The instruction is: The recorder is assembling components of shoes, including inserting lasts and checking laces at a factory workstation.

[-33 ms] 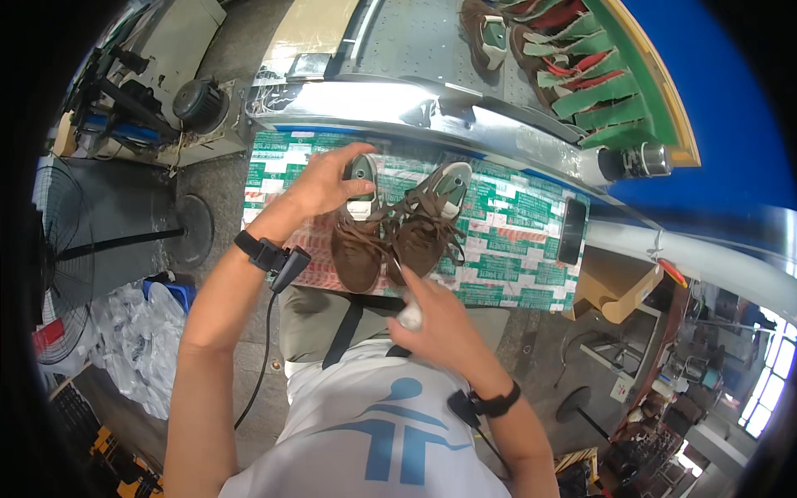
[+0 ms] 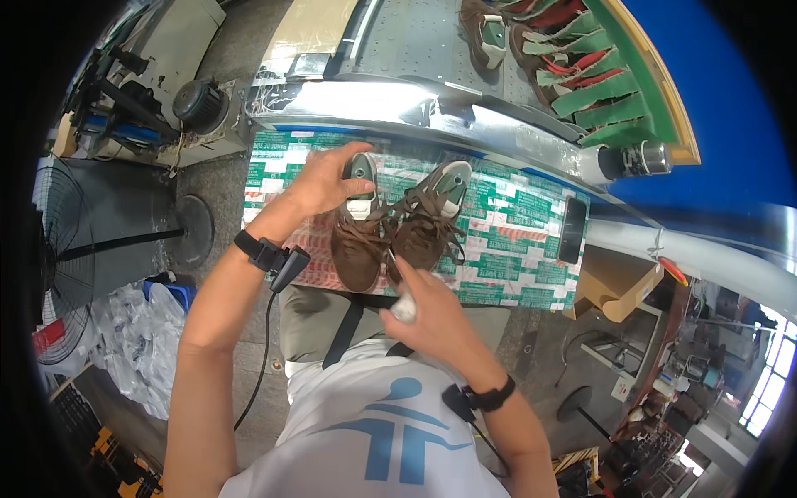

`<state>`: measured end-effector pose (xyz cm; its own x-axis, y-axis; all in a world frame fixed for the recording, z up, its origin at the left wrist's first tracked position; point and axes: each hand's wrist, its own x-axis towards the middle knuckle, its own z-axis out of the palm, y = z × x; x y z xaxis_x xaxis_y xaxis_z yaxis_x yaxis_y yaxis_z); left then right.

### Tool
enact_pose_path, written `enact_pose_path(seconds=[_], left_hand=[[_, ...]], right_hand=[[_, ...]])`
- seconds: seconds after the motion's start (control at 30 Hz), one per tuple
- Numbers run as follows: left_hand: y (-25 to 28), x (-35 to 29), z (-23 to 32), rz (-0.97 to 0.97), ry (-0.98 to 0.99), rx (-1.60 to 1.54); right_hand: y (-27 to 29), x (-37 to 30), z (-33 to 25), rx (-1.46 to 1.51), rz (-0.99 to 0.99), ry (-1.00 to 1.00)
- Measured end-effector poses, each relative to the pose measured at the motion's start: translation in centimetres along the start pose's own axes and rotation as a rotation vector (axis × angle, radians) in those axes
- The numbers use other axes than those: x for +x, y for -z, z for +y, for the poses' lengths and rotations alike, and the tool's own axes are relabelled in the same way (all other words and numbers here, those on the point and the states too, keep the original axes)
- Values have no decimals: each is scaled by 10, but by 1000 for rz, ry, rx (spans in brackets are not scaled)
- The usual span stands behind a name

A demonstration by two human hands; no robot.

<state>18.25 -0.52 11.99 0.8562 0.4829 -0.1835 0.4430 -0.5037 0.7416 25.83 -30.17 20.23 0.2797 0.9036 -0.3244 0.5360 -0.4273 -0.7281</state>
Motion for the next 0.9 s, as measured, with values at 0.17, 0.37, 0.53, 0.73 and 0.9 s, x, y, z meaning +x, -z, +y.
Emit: enact_pose_path(seconds=[0.17,0.37,0.53,0.73,0.9], left_hand=[[3,-4,22,-35,123,219],[4,-7,19,9,97,217],[0,-8,19,-8,127,236],[3,-4,19,-44,125,245],[2,-6,18,-11,116,222]], right_hand=[[-22,36,14,60,160,87],[-19,44,12,28,128,83],[-22,41,16,-2,151,136],[-10,9,-18,-230,64,110],[-1,-18,-13,-227,67,133]])
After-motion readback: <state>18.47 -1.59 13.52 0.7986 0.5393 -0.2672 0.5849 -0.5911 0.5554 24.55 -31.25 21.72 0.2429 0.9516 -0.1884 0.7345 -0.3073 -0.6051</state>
